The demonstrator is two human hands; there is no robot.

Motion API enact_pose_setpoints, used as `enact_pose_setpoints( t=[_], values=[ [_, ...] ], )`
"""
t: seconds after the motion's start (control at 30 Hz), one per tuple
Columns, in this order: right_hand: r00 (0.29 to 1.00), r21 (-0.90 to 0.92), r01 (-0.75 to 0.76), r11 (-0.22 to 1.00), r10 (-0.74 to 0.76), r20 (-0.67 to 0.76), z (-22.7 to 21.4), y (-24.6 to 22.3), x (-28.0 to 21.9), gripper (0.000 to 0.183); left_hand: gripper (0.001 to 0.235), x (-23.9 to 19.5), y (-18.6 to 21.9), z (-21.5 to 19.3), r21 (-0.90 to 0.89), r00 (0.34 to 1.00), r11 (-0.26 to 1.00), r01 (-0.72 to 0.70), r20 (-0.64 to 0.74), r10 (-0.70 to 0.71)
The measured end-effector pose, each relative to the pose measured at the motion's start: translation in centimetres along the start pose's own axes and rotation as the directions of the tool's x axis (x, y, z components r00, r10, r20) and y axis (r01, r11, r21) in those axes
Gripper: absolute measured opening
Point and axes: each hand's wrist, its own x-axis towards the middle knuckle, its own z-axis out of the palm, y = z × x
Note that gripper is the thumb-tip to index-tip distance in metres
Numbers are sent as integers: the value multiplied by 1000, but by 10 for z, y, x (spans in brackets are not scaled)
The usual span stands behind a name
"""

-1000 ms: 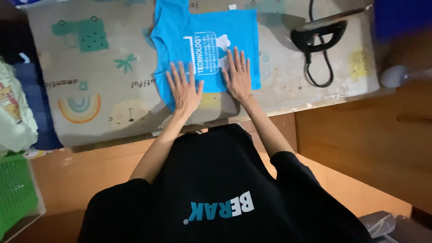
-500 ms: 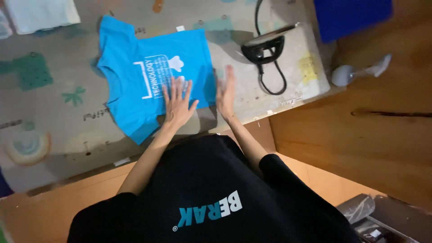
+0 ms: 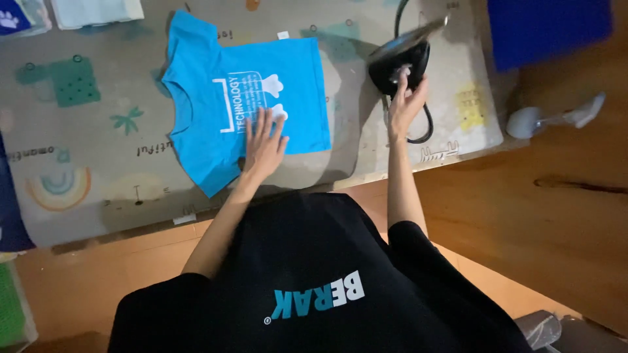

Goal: The person irons two small t-shirts on a patterned ironing board. First, a light blue t-shirt is smoothed, ironed on both sides, and folded. Then a bright blue t-shirt is ironed on both sides and folded. The person uses a handheld iron and places each finished shirt aside.

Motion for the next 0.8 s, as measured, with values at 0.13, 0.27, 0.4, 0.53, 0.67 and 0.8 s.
enact_pose_setpoints(
  t=[0.13,0.27,0.4,0.53,0.67,0.8],
  values=[
    [990,33,-17,999,12,142,3,-92,13,36,71,-10,-31,-15,228,998,973,29,53,-42],
    [949,-417,56,907,81,305,19,-140,-4,48,80,-15,-22,-31,291,986,949,121,73,-148],
    [895,-578,312,754,-29,445,63,-130,-65,48,78,-18,-19,-36,140,949,954,265,139,-284],
    [902,-720,396,570,-92,423,101,-148,-104,46,82,-17,-22,-38,125,926,948,294,208,-314],
    [845,-689,510,515,-451,288,160,-92,-64,46,84,-17,-28,-30,118,927,950,288,215,-307],
    [779,-749,524,405,-585,228,198,-54,-53,48,94,-20,-44,-24,102,917,958,269,278,-287]
  ],
)
